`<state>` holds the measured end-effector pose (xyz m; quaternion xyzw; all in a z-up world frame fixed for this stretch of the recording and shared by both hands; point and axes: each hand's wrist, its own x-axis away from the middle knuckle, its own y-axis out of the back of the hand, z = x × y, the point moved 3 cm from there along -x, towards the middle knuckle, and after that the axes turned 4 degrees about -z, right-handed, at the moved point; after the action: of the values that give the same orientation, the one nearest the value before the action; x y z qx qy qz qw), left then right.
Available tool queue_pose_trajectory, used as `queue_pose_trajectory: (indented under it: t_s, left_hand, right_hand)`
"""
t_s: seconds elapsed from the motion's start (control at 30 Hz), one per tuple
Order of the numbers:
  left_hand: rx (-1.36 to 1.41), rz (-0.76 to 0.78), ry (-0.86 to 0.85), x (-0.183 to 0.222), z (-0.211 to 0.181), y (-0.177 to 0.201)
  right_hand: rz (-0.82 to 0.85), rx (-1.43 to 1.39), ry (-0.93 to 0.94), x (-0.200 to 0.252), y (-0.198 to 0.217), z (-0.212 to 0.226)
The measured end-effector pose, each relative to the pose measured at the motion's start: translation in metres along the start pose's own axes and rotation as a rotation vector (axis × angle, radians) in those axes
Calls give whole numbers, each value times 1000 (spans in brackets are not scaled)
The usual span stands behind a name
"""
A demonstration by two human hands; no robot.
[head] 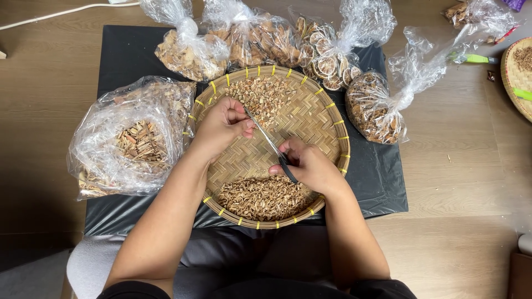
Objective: Cutting dried plant materials into smaller pieces using scissors over a woven basket.
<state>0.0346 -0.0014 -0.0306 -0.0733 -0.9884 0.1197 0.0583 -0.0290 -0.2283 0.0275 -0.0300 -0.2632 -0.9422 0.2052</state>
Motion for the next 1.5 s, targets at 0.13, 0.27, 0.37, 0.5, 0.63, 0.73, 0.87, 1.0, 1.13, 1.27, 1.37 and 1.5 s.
queue_pose_trajectory:
  t_s: [0.13, 0.27, 0.37, 0.5, 0.63, 0.73, 0.87, 1.0, 1.13, 1.27, 1.37, 1.5]
  left_hand:
    - [6, -4, 22, 2, -2, -1]
    - [-61, -3, 19, 2, -2, 1]
    - [-61, -14, 34, 3, -3, 2]
    - [-56, -38, 29, 3, -9, 2]
    - [-60, -78, 20, 4, -15, -2]
    - [-12, -91, 15, 4, -19, -4]
    - [-23, -74, -44, 2, -15, -1]
    - [-85, -78, -134, -1, -12, 1]
    - [-59, -108, -178, -4, -12, 3]
    - [-2, -162, -208, -4, -16, 3]
    - [1, -167, -215, -7, -14, 5]
    - [33, -186, -186, -5, -12, 4]
  right_hand:
    - [-4, 12, 6, 1, 1, 4]
    - [20, 12, 3, 1, 0, 4]
    - [23, -9, -28, 2, 0, 7]
    - [6, -70, -86, 2, 1, 10]
    - [-43, -91, -101, 3, 4, 16]
    - [-107, -89, -112, 2, 6, 14]
    - [-137, -71, -79, 1, 7, 14]
    - [-123, -12, -76, 1, 5, 17]
    - [-154, -14, -63, 2, 4, 11]
    - [-204, 135, -47, 6, 4, 20]
    - [-207, 204, -49, 7, 2, 21]
    - [-204, 302, -80, 5, -1, 20]
